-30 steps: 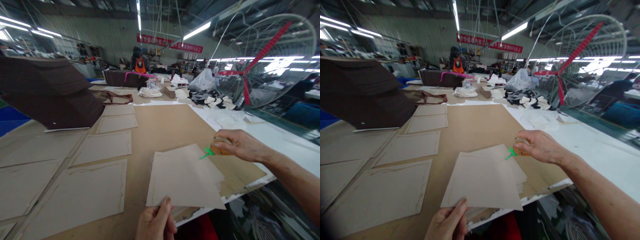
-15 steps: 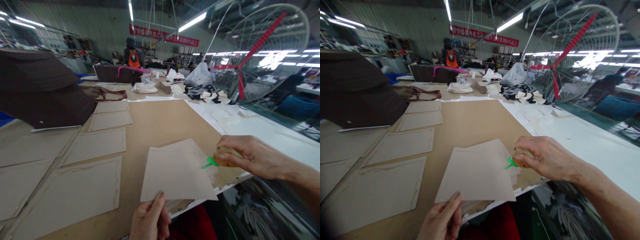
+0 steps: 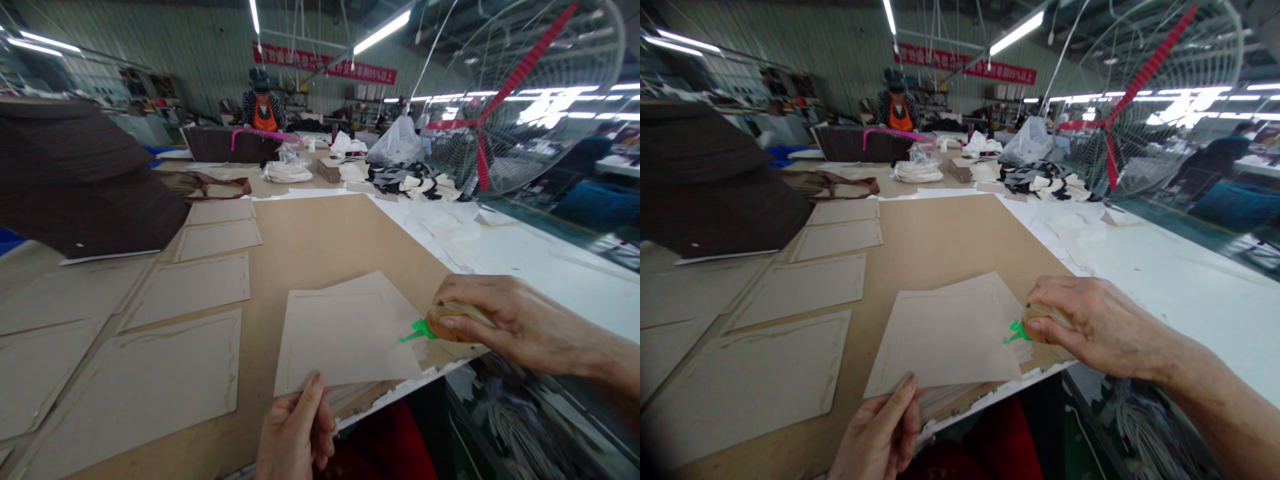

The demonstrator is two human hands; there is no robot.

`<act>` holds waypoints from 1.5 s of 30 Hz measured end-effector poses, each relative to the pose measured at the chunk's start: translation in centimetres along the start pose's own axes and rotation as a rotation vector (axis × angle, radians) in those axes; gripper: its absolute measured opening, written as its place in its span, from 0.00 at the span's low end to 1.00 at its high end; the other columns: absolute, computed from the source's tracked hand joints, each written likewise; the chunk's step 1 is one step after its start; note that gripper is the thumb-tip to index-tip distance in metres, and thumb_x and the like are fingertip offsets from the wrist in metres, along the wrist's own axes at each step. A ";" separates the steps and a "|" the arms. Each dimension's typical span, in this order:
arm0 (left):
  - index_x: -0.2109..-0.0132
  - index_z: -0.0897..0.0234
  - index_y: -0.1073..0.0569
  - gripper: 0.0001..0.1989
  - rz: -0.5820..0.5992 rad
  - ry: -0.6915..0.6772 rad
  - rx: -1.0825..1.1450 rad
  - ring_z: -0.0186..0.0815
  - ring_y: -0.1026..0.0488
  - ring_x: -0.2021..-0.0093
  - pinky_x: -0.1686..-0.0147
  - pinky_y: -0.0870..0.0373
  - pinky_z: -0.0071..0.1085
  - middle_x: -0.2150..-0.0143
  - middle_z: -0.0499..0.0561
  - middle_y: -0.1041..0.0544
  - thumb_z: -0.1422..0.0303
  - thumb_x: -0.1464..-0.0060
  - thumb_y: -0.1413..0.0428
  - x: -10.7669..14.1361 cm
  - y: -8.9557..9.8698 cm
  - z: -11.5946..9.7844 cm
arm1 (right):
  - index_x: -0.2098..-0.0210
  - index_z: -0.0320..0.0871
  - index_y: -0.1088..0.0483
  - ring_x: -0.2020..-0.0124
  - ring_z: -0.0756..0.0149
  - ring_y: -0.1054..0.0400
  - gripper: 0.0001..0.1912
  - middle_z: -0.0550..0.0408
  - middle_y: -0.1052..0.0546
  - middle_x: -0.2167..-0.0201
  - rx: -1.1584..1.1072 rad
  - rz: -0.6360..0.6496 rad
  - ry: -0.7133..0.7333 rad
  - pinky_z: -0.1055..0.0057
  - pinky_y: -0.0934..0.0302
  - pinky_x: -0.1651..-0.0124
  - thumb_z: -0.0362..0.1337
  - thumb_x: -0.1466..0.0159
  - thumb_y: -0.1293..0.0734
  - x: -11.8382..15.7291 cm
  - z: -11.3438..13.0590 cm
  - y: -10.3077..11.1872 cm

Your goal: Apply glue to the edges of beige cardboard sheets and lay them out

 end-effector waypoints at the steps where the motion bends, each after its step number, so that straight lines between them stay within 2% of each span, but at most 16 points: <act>1: 0.81 0.68 0.32 0.26 0.004 -0.003 -0.014 0.22 0.45 0.88 0.87 0.52 0.19 0.87 0.44 0.37 0.48 0.57 0.38 0.0 0.0 0.0 | 0.62 0.46 0.33 0.64 0.65 0.35 0.13 0.57 0.29 0.65 0.006 -0.005 -0.004 0.66 0.43 0.62 0.47 0.30 0.42 -0.2 -0.2 0.0; 9: 0.82 0.67 0.32 0.26 -0.006 -0.021 -0.082 0.24 0.44 0.87 0.86 0.51 0.19 0.87 0.46 0.36 0.48 0.54 0.40 -0.2 0.2 0.0 | 0.59 0.45 0.33 0.60 0.62 0.34 0.14 0.55 0.29 0.62 0.104 -0.138 -0.019 0.65 0.42 0.59 0.47 0.31 0.42 -2.1 -2.6 -0.1; 12: 0.82 0.67 0.32 0.26 -0.031 -0.026 -0.057 0.24 0.44 0.87 0.86 0.51 0.20 0.86 0.46 0.36 0.49 0.54 0.39 -0.1 0.2 0.0 | 0.60 0.45 0.33 0.62 0.63 0.34 0.14 0.56 0.29 0.64 0.080 -0.099 -0.001 0.65 0.42 0.60 0.47 0.30 0.43 -1.2 -1.7 -0.1; 17: 0.82 0.67 0.32 0.23 -0.044 -0.046 -0.056 0.25 0.42 0.86 0.85 0.49 0.20 0.86 0.45 0.37 0.52 0.53 0.39 0.4 0.0 -0.5 | 0.61 0.47 0.32 0.65 0.66 0.34 0.11 0.57 0.29 0.65 -0.017 -0.013 0.050 0.66 0.43 0.64 0.43 0.29 0.43 2.2 1.0 -0.3; 22: 0.81 0.66 0.32 0.23 -0.036 -0.047 -0.089 0.25 0.43 0.85 0.84 0.48 0.21 0.86 0.46 0.36 0.53 0.50 0.41 0.7 0.0 -0.8 | 0.58 0.49 0.32 0.63 0.65 0.33 0.08 0.57 0.29 0.63 -0.053 -0.015 0.036 0.66 0.41 0.63 0.41 0.30 0.41 4.1 1.4 -0.9; 26: 0.82 0.66 0.32 0.23 -0.033 -0.060 -0.122 0.26 0.42 0.85 0.83 0.48 0.22 0.86 0.46 0.37 0.53 0.51 0.41 0.8 -0.1 -0.9 | 0.58 0.48 0.32 0.63 0.64 0.33 0.08 0.56 0.28 0.63 -0.072 -0.021 0.036 0.66 0.41 0.64 0.41 0.30 0.41 4.0 0.8 -1.2; 32: 0.83 0.66 0.33 0.24 -0.053 -0.074 -0.131 0.26 0.43 0.85 0.84 0.48 0.22 0.86 0.46 0.37 0.52 0.51 0.41 0.7 0.0 -1.0 | 0.58 0.48 0.32 0.63 0.64 0.33 0.08 0.55 0.29 0.63 -0.015 -0.113 0.079 0.65 0.42 0.63 0.41 0.30 0.41 3.4 0.5 -0.7; 37: 0.82 0.66 0.33 0.23 -0.057 -0.082 -0.141 0.26 0.43 0.85 0.83 0.48 0.22 0.86 0.46 0.37 0.52 0.52 0.41 0.7 -0.1 -1.0 | 0.59 0.49 0.33 0.64 0.66 0.34 0.07 0.57 0.29 0.64 -0.072 -0.030 0.067 0.67 0.42 0.65 0.40 0.30 0.42 4.2 1.4 -1.1; 41: 0.82 0.66 0.33 0.24 -0.052 -0.064 -0.133 0.26 0.43 0.85 0.83 0.48 0.22 0.86 0.46 0.37 0.51 0.51 0.41 0.6 -0.1 -0.8 | 0.56 0.48 0.33 0.62 0.66 0.34 0.08 0.56 0.29 0.62 -0.055 -0.117 0.066 0.67 0.41 0.62 0.41 0.30 0.41 4.4 1.2 -0.8; 45: 0.83 0.66 0.33 0.24 -0.041 -0.070 -0.138 0.26 0.43 0.85 0.83 0.49 0.22 0.87 0.46 0.37 0.51 0.50 0.42 0.6 -0.1 -0.8 | 0.58 0.48 0.33 0.64 0.66 0.35 0.08 0.56 0.29 0.64 -0.124 -0.029 0.050 0.67 0.42 0.65 0.41 0.30 0.42 4.4 1.0 -1.5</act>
Point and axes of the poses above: each hand's wrist, its own x-axis away from the middle knuckle, its own y-axis out of the back of the hand, z = x × y, the point moved 6 cm from there along -x, towards the middle knuckle
